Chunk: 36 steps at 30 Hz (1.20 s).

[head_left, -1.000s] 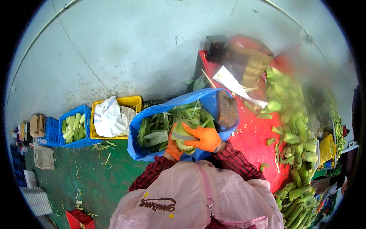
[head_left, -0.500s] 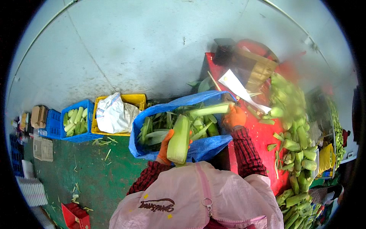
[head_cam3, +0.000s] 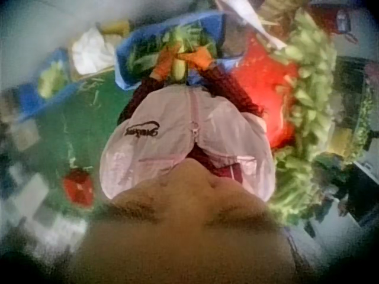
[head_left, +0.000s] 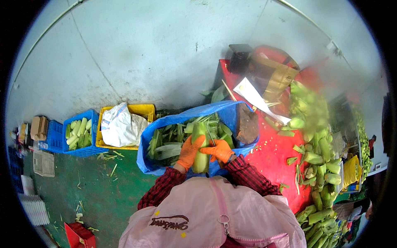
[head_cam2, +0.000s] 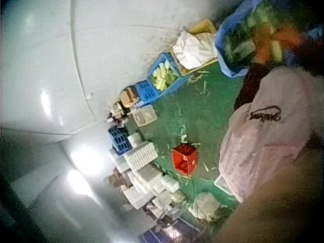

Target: The person shucks ears of corn by hand, removing the husks and placing the shucked corn into a blue crate while discarding the husks onto a table.

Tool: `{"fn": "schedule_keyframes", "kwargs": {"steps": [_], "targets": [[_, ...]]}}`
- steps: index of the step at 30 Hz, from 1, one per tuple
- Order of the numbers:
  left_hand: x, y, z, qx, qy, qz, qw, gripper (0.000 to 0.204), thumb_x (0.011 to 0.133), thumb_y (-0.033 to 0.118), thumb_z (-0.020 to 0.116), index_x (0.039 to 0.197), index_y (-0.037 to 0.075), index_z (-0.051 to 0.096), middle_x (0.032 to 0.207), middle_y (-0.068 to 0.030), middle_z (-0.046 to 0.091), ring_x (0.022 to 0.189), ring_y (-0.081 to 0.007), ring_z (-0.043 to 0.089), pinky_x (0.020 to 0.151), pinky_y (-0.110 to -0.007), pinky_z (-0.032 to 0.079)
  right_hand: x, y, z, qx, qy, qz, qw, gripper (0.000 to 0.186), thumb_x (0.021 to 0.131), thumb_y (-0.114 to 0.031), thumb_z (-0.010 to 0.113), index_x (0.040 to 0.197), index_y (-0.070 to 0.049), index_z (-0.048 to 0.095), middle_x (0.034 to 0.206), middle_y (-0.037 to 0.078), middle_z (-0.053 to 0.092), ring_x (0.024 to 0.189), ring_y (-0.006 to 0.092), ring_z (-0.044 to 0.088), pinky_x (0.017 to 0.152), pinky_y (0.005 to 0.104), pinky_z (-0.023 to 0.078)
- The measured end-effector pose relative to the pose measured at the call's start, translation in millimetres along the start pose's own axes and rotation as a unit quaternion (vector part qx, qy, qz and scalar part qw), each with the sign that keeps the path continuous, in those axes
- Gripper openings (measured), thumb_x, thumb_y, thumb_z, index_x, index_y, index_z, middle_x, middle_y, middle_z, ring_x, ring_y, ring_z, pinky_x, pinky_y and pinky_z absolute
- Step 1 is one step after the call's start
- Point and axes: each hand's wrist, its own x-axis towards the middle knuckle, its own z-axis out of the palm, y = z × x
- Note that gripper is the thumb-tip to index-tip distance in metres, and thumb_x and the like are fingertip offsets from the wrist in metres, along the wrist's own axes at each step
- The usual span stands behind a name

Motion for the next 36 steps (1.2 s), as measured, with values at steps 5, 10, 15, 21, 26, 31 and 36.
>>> {"fn": "schedule_keyframes", "kwargs": {"steps": [5,10,15,21,26,31,36], "targets": [[-2,8,3,-0.060,-0.040,0.001,0.997,0.053,0.092,0.043,0.069,0.126,0.003,0.062,0.111,-0.0036,0.066,0.096,-0.0119,0.060,0.083,-0.030,0.050,13,32,-13,0.053,0.006,-0.011,0.998,0.028,0.077,-0.018,0.079,0.094,0.002,0.068,0.073,0.009,0.066,0.049,0.0190,0.062,0.046,0.0304,0.051],[2,-2,1,-0.030,-0.073,0.019,0.997,0.051,0.094,0.038,0.068,0.129,0.003,0.060,0.114,-0.0041,0.066,0.099,-0.0122,0.060,0.086,-0.030,0.049,11,29,-13,0.082,0.067,0.002,0.994,0.023,0.075,-0.010,0.070,0.093,0.003,0.067,0.072,0.012,0.067,0.045,0.0231,0.060,0.043,0.0332,0.049],[7,5,6,-0.026,-0.062,0.011,0.998,0.055,0.094,0.039,0.067,0.135,0.003,0.057,0.118,-0.0068,0.065,0.104,-0.0143,0.059,0.091,-0.030,0.048,13,40,-22,0.169,0.090,0.027,0.981,0.023,0.073,-0.012,0.069,0.091,0.004,0.066,0.073,0.014,0.067,0.044,0.0285,0.060,0.042,0.0378,0.047],[13,0,21,0.094,-0.003,0.112,0.989,0.060,0.090,0.037,0.070,0.135,0.002,0.054,0.119,-0.0101,0.066,0.110,-0.0181,0.060,0.096,-0.032,0.046,16,52,-18,0.204,0.099,0.019,0.974,0.022,0.076,-0.010,0.068,0.093,0.003,0.066,0.074,0.014,0.067,0.045,0.0279,0.060,0.044,0.0362,0.048],[25,-14,6,0.052,-0.049,0.035,0.997,0.055,0.087,0.032,0.074,0.128,0.001,0.057,0.116,-0.0099,0.066,0.106,-0.0188,0.061,0.091,-0.035,0.049,2,37,-23,0.245,0.016,0.039,0.969,0.021,0.076,-0.004,0.066,0.096,0.002,0.067,0.076,0.012,0.067,0.049,0.0250,0.061,0.047,0.0346,0.050],[17,-2,-8,-0.108,-0.067,-0.011,0.992,0.054,0.089,0.033,0.072,0.131,0.003,0.056,0.118,-0.0085,0.065,0.103,-0.0188,0.063,0.088,-0.035,0.052,-6,26,-40,0.359,-0.030,0.034,0.932,0.022,0.073,-0.004,0.068,0.094,0.000,0.068,0.077,0.010,0.068,0.056,0.0212,0.063,0.048,0.0313,0.050],[13,-9,-30,-0.235,-0.095,-0.044,0.966,0.057,0.091,0.035,0.069,0.135,0.003,0.052,0.121,-0.0103,0.064,0.103,-0.0220,0.065,0.087,-0.037,0.055,8,25,-83,0.147,0.078,0.029,0.986,0.020,0.075,-0.013,0.070,0.089,0.000,0.067,0.070,0.012,0.066,0.044,0.0222,0.059,0.040,0.0326,0.048]]}}
